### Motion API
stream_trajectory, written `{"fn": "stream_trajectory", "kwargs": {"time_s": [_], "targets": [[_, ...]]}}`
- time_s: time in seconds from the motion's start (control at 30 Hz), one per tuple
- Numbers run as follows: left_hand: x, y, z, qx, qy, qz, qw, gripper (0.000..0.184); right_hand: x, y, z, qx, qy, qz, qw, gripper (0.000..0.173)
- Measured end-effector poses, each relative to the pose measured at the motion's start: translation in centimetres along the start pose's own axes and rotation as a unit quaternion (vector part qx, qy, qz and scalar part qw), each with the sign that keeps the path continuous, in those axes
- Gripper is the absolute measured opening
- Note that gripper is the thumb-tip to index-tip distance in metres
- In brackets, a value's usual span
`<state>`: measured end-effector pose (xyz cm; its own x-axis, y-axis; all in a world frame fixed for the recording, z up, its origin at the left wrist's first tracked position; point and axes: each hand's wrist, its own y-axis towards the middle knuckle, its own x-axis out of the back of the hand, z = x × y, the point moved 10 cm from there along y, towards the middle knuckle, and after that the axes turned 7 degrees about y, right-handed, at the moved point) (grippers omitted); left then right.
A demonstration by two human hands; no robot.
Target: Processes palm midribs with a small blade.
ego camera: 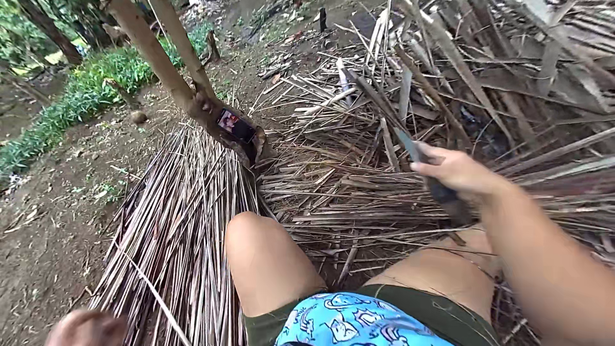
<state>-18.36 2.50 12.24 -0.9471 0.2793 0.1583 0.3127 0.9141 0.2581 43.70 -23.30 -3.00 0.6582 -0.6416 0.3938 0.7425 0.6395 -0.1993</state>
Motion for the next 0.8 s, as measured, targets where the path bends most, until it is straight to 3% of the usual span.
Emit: {"fn": "stream_trajectory", "kwargs": {"time_s": [0.07, 0.1, 0.2, 0.23, 0.3, 0.4, 0.5, 0.67, 0.8], "targets": [[-10.2, 1.2, 1.9, 0.016, 0.001, 0.116, 0.993, 0.016, -7.8, -4.9, 4.5, 0.064, 0.261, 0.129, 0.955, 0.062], [-14.7, 1.2, 2.9, 0.037, -0.011, 0.154, 0.987, 0.014, -11.6, -7.4, 6.2, 0.074, 0.316, 0.214, 0.921, 0.065], [-24.9, 0.4, 4.7, 0.096, 0.016, 0.230, 0.968, 0.016, -19.8, -12.9, 8.3, 0.115, 0.268, 0.368, 0.883, 0.064], [-27.1, 0.2, 4.8, 0.082, 0.035, 0.243, 0.966, 0.015, -21.2, -13.5, 8.4, 0.132, 0.246, 0.379, 0.883, 0.064], [-29.7, 0.0, 4.3, -0.025, 0.117, 0.248, 0.961, 0.010, -22.2, -13.7, 8.3, 0.153, 0.233, 0.364, 0.889, 0.063], [-31.4, -1.3, 3.0, -0.151, 0.248, 0.236, 0.927, 0.013, -20.7, -12.4, 8.0, 0.177, 0.249, 0.271, 0.913, 0.056], [-31.3, -2.1, 2.1, -0.189, 0.280, 0.227, 0.914, 0.017, -17.4, -9.8, 6.7, 0.139, 0.313, 0.150, 0.927, 0.058], [-28.1, -1.8, 4.3, -0.166, 0.267, 0.258, 0.914, 0.017, -10.8, -4.8, 5.8, 0.157, 0.423, 0.035, 0.892, 0.053], [-21.1, -0.2, 7.2, -0.119, 0.359, 0.269, 0.886, 0.016, -5.8, -2.0, 5.1, 0.187, 0.472, -0.010, 0.862, 0.053]]}}
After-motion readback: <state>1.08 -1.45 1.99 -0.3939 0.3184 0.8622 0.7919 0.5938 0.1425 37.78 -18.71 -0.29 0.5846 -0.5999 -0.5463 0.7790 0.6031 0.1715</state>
